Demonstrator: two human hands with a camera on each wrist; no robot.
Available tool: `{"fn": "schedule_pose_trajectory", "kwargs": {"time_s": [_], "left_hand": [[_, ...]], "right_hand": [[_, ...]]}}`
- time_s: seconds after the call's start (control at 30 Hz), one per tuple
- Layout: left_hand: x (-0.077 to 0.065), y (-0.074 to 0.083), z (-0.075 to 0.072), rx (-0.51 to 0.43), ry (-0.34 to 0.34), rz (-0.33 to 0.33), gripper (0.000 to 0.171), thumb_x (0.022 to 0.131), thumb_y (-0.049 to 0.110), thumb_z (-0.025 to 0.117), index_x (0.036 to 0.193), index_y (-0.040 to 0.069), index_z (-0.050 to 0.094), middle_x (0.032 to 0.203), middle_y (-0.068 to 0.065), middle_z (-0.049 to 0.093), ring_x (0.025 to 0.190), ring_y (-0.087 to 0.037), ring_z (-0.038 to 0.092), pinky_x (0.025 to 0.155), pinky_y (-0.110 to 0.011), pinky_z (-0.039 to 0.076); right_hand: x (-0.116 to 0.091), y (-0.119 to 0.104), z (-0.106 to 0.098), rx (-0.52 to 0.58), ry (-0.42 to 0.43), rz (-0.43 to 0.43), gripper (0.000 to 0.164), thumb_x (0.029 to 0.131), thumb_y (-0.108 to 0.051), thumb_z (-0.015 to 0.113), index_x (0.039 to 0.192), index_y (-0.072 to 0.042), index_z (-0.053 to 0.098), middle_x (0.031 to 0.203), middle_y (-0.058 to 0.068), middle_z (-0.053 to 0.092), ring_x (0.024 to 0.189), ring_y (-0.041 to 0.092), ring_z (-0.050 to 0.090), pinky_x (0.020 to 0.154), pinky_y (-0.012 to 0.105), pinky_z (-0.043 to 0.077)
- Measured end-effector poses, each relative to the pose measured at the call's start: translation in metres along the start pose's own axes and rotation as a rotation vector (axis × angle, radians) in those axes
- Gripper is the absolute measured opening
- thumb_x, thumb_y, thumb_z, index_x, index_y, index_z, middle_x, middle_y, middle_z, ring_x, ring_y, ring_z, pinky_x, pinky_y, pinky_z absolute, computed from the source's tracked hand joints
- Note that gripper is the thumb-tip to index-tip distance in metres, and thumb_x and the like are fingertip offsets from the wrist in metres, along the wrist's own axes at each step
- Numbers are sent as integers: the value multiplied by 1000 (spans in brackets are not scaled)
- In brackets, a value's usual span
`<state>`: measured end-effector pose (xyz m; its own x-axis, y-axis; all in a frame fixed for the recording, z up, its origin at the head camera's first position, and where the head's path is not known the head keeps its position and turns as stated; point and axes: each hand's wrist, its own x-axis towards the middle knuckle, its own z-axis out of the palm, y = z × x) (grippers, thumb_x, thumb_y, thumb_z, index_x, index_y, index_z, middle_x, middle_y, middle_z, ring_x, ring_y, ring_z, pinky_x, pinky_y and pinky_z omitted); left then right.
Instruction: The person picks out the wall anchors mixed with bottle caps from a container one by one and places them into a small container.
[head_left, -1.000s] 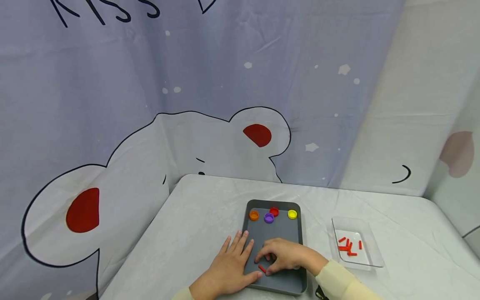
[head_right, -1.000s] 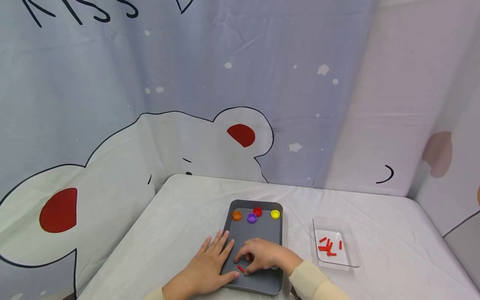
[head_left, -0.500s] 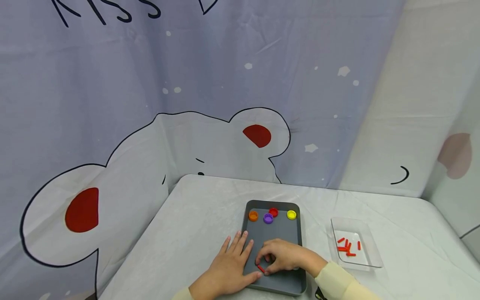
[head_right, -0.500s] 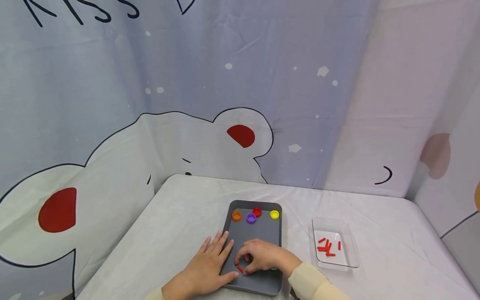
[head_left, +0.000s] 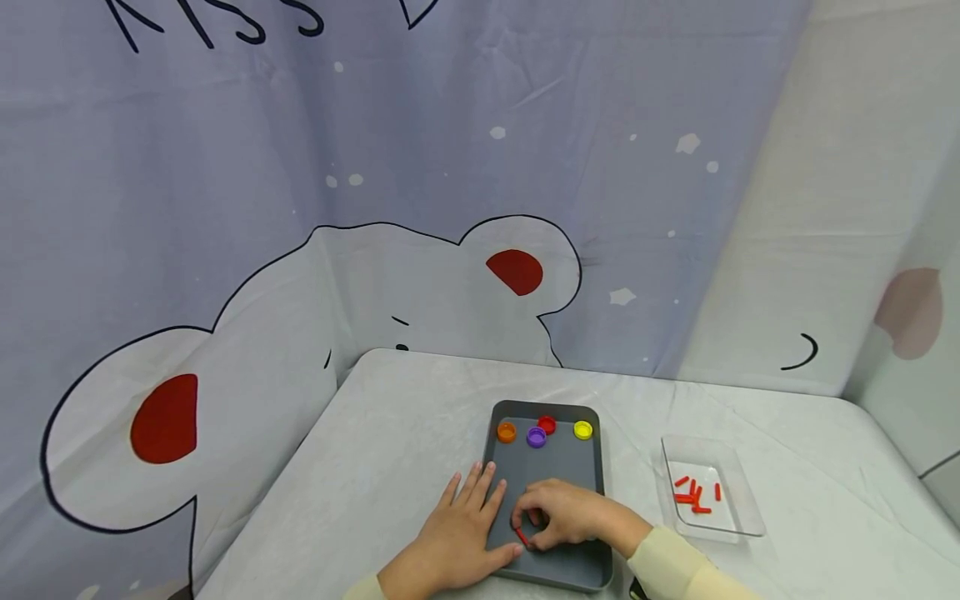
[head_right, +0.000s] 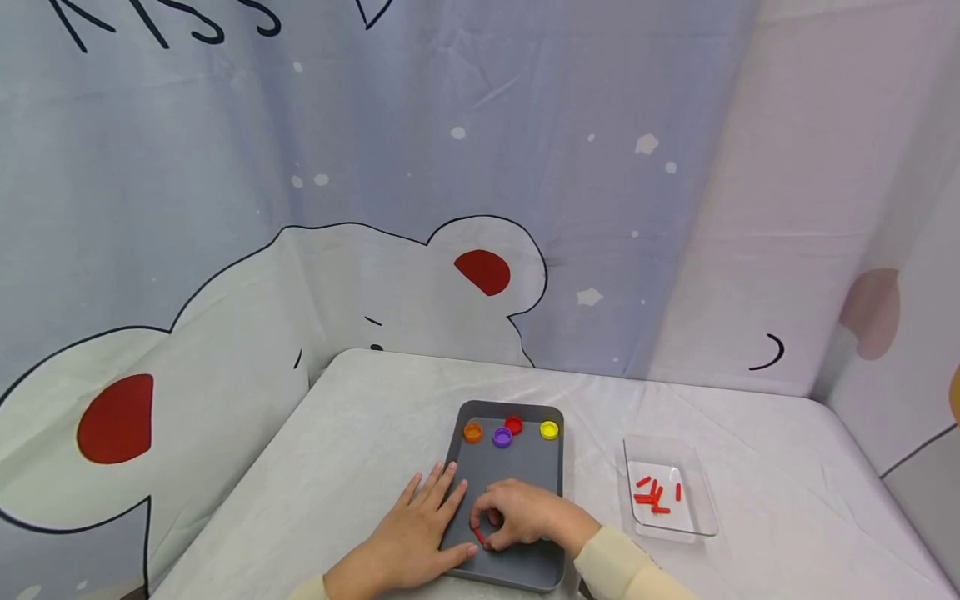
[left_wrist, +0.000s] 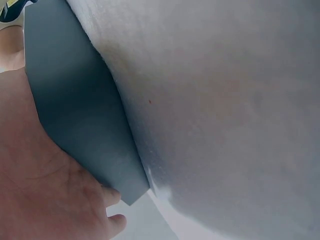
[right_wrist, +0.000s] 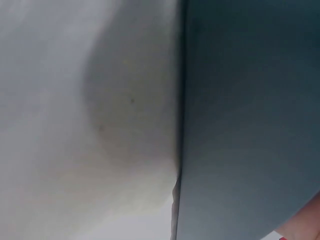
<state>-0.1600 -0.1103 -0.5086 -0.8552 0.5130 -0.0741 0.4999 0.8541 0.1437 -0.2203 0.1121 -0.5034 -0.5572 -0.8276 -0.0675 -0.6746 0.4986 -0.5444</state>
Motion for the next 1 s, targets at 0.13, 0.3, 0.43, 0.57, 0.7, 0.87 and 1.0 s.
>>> {"fn": "schedule_pose_trajectory", "kwargs": {"time_s": [0.13, 0.3, 0.43, 0.57, 0.7, 0.87, 1.0], "left_hand": [[-1, 1, 0, 1, -5, -5, 93, 94, 79, 34, 159, 13, 35, 169, -11, 17, 157, -30, 11, 122, -57, 15], [-1, 0, 0, -6, 6, 3, 91, 95, 77, 37, 158, 11, 36, 169, -13, 18, 156, -32, 12, 122, -59, 15], [-1, 0, 0, -3, 10, 6, 90, 95, 76, 38, 158, 11, 37, 168, -13, 18, 156, -32, 12, 122, -59, 16], [-1, 0, -1, -2, 8, 6, 91, 95, 77, 37, 158, 11, 37, 169, -13, 18, 156, -31, 12, 122, -58, 16], [-1, -1, 0, -15, 14, 15, 92, 95, 77, 36, 158, 10, 37, 168, -14, 19, 156, -32, 13, 121, -59, 16], [0, -1, 2, -13, 12, 11, 92, 95, 77, 36, 158, 10, 38, 169, -13, 18, 156, -32, 11, 122, -59, 15], [2, -2, 5, 2, 11, 5, 91, 95, 77, 36, 158, 11, 37, 169, -13, 17, 156, -32, 10, 122, -59, 14]], "right_hand": [[0, -1, 0, -7, 11, 5, 20, 80, -14, 81, 95, -19, 70, 78, -10, 55, 69, -2, 47, 62, 16, 42], [0, 0, 2, -11, 24, 6, 19, 79, -14, 81, 94, -19, 68, 78, -12, 54, 70, -2, 47, 63, 16, 42], [-1, 3, 3, -2, 40, 4, 19, 79, -13, 80, 93, -18, 68, 78, -12, 55, 70, -2, 49, 64, 16, 44], [-2, 4, 3, 8, 62, -6, 18, 79, -13, 79, 93, -17, 68, 78, -12, 56, 70, -2, 50, 64, 16, 45], [-4, 5, 2, 16, 89, -28, 17, 79, -13, 77, 93, -16, 69, 78, -11, 57, 70, -2, 50, 63, 15, 45], [-7, 7, 0, 57, 124, -27, 15, 82, -15, 76, 96, -15, 70, 78, -10, 59, 70, -2, 52, 63, 15, 45], [-11, 9, -5, 92, 161, -23, 14, 84, -15, 76, 96, -15, 70, 78, -9, 60, 69, 0, 53, 62, 16, 46]]}}
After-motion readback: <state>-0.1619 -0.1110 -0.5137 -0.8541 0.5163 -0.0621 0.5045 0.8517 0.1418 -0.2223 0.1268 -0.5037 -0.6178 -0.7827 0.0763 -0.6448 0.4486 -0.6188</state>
